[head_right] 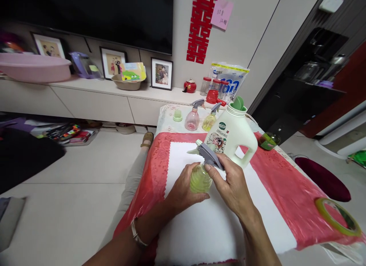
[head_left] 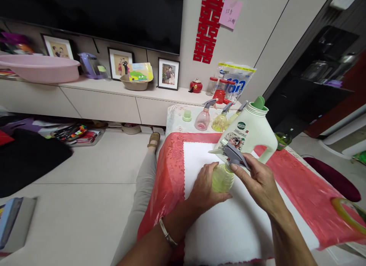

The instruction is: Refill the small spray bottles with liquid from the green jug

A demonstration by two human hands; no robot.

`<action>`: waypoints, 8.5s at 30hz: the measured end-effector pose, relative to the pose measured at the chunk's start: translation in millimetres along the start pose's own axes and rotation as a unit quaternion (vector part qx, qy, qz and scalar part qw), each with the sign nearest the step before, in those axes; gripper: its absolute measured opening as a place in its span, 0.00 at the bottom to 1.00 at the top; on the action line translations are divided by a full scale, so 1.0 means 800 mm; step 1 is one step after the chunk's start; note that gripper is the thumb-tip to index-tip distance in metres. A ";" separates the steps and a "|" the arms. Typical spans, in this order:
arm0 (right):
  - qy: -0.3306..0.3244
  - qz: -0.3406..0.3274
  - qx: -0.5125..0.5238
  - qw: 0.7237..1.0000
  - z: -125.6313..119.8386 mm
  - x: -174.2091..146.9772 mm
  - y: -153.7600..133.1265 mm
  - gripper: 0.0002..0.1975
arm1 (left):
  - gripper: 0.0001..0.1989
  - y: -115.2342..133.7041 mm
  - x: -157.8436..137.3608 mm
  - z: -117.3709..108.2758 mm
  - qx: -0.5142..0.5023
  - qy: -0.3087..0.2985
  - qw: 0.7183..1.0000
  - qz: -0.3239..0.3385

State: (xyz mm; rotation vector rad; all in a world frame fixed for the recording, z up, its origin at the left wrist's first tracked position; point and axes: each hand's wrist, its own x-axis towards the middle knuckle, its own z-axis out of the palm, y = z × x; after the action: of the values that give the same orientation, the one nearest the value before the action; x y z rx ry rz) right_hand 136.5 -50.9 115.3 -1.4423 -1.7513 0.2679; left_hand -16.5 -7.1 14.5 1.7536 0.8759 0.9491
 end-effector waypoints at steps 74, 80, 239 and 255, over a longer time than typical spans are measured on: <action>0.093 0.192 0.446 0.869 0.082 -0.040 0.040 0.19 | 0.42 0.004 -0.002 -0.002 -0.022 0.019 1.000 0.008; 0.121 0.190 0.470 0.854 0.084 -0.039 0.039 0.22 | 0.41 0.007 -0.003 -0.005 -0.026 0.012 1.000 0.006; -0.013 0.154 0.268 0.951 0.032 -0.029 0.011 0.48 | 0.41 0.014 0.000 -0.016 -0.583 -0.120 0.802 -0.053; 0.204 0.245 0.087 0.944 -0.092 -0.086 0.042 0.52 | 0.33 -0.036 -0.003 -0.008 -0.370 -0.173 0.900 -0.152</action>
State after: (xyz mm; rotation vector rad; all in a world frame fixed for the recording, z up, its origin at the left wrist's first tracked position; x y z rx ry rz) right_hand 212.0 -125.7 109.6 -1.6479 -0.9988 0.3455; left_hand -27.6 2.5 -11.1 1.0367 0.4422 0.6112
